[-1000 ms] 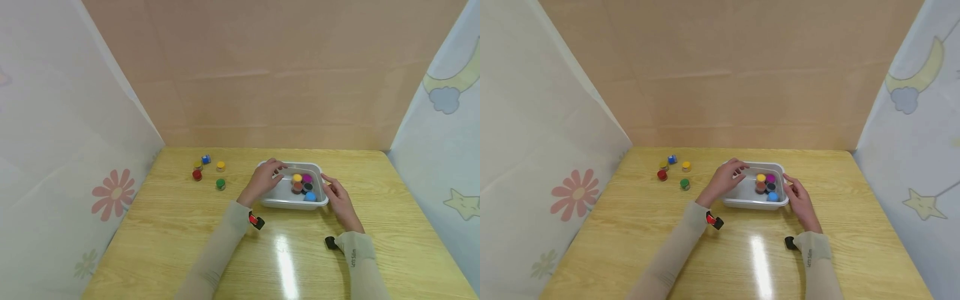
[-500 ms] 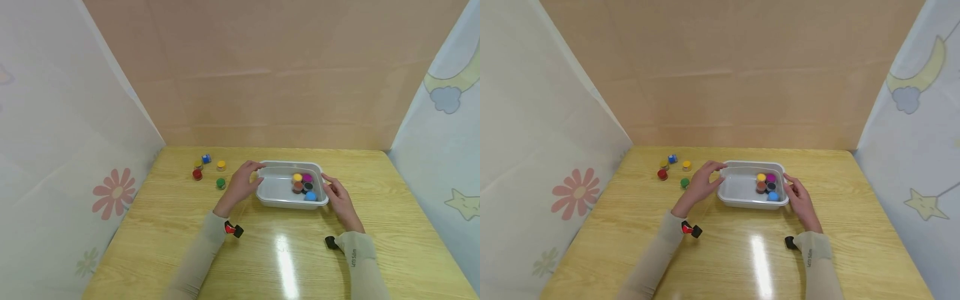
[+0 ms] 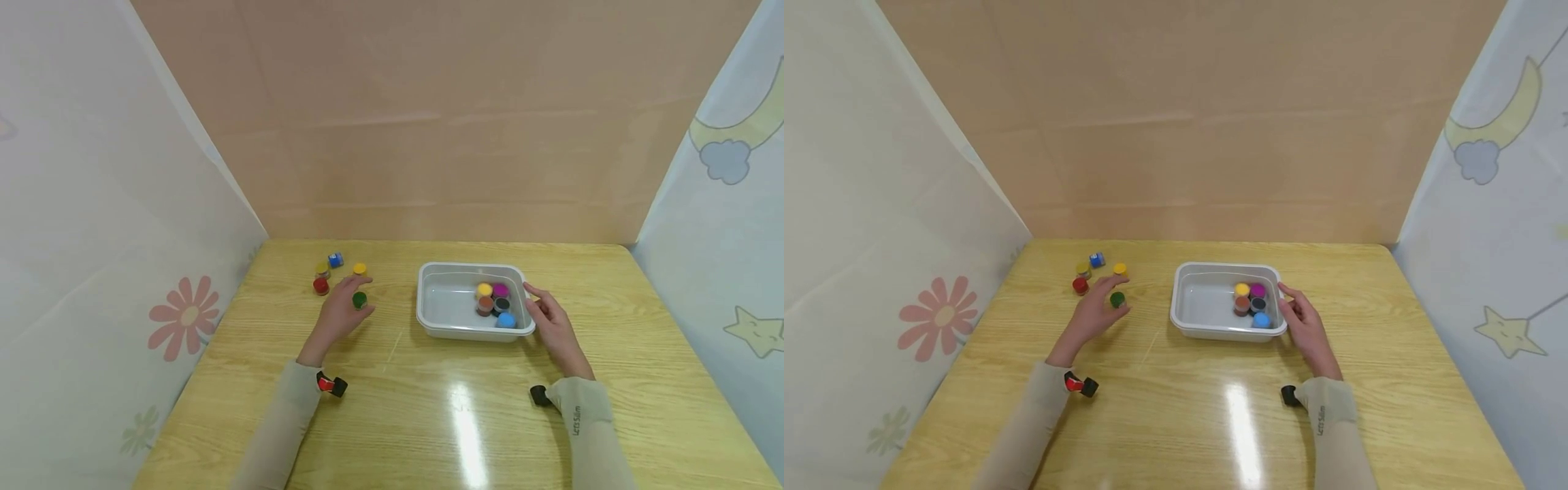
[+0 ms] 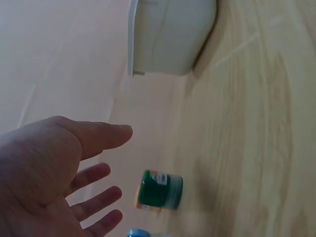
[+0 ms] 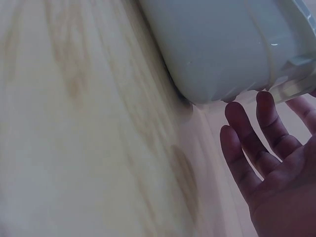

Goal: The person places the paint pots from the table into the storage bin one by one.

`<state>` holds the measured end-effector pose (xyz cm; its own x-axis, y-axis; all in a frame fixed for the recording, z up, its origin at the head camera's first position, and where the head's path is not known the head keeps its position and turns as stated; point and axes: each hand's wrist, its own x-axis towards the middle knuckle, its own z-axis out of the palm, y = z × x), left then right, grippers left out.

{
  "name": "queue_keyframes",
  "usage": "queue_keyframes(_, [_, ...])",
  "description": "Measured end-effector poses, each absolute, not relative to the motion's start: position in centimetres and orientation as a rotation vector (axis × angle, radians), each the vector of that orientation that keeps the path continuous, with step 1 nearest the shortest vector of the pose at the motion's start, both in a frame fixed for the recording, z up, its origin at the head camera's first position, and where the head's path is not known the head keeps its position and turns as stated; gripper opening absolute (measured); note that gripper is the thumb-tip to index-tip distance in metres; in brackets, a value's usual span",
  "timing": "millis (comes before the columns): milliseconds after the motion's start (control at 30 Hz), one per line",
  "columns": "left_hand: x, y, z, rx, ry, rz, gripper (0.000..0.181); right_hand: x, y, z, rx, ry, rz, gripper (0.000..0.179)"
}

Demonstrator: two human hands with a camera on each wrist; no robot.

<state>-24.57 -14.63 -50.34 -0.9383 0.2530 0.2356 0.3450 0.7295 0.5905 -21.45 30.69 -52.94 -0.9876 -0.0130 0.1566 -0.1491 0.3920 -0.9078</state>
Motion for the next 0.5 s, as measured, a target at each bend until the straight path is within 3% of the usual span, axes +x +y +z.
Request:
queue_keyframes(267, [-24.8,-16.2,-51.2,-0.393,-2.911,-1.034,0.067,-21.5,30.8,-53.2,0.134,-2.517,1.649,0.049])
queue_keyframes(500, [-25.3,-16.7,-52.0,-0.342,-2.966,-1.140,0.064,-21.3,30.6,-52.6,0.132,-2.531,1.658,0.049])
